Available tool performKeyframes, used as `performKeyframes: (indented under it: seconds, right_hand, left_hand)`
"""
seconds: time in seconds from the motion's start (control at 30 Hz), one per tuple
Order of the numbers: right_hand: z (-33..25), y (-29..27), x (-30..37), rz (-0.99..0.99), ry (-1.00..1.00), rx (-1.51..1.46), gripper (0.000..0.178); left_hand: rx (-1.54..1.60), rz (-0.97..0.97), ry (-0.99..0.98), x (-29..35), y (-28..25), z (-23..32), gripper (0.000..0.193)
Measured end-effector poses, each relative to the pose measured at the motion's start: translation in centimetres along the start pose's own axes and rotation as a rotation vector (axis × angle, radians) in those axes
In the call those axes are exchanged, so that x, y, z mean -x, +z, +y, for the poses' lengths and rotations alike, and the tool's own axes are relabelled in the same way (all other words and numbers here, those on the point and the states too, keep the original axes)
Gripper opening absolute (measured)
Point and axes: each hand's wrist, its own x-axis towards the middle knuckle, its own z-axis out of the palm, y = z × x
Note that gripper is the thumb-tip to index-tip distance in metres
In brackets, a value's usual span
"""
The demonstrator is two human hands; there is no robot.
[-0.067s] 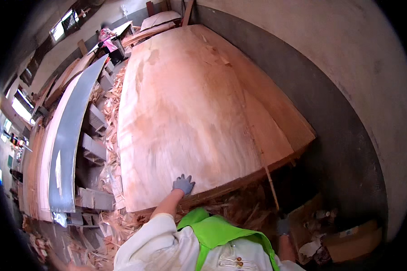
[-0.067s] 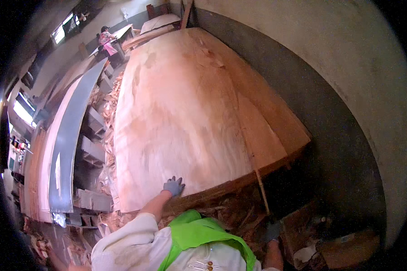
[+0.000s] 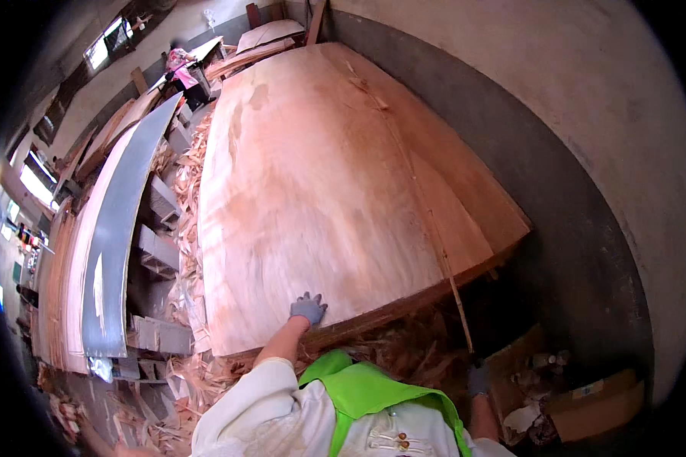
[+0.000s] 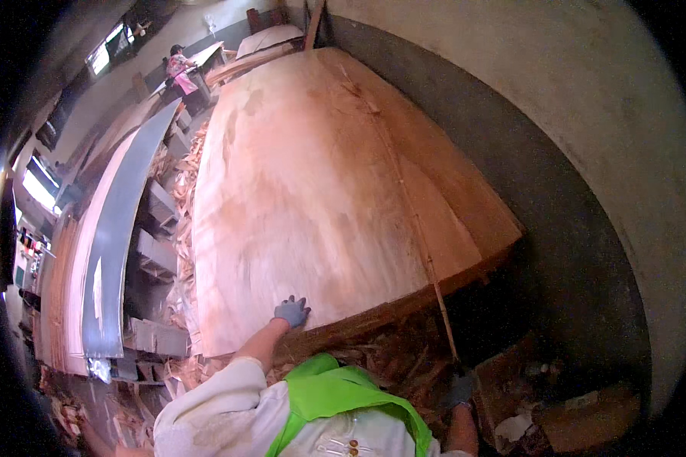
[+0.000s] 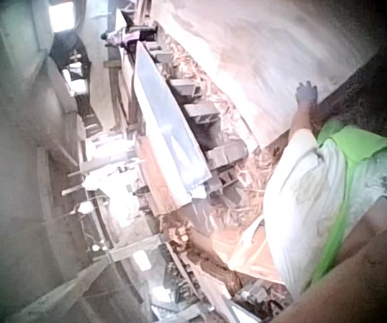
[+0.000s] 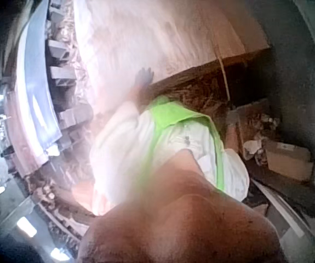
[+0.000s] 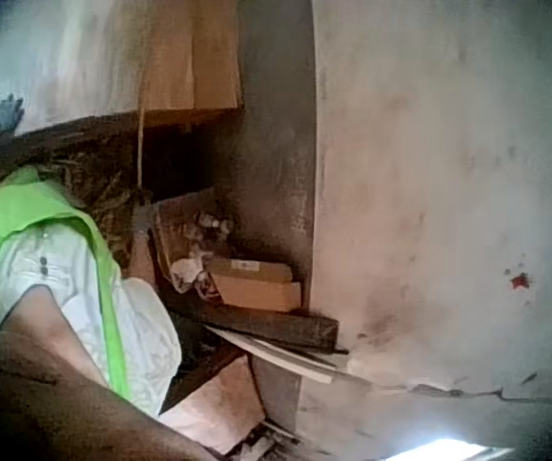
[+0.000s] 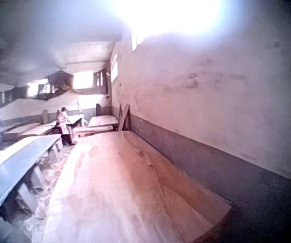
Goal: The person handles and processes wood veneer sheets by hand and using a blade, moving pieces to a large pile, and trimming edges on a workbench.
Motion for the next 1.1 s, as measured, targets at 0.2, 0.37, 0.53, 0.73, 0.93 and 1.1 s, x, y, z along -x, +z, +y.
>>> performKeyframes:
  seconds: [0.2,0.37,0.53,0.73,0.93,1.1]
  right_hand:
    - [1.2,-5.1,-0.8,-0.074,0.09,0.257,0.034]
    - [3.3,-7.1,3.9,0.172,-0.199,0.186,0.032]
    - [8.0,-6.4,9.3,0.045,-0.212,0.121,0.024]
    - [10.0,-12.0,22.0,0.029,-0.239,0.241,0.021]
    - [11.8,-14.7,25.4,0.139,-0.329,0.445,0.033]
    - [11.3,-14.5,25.4,0.254,-0.491,0.497,0.044]
  left_hand:
    - [0.053,0.232,0.085,2.2,0.1,3.5,0.045]
    - [0.242,0.307,0.23,3.7,1.6,6.9,0.047]
    - [0.722,0.12,0.454,0.0,3.3,12.9,0.051]
    - [2.006,-0.292,0.344,-1.1,-8.2,23.0,0.039]
    - [1.969,-0.134,0.244,-1.1,-7.7,26.8,0.019]
    - [1.764,-0.488,0.32,10.2,1.3,35.2,0.008]
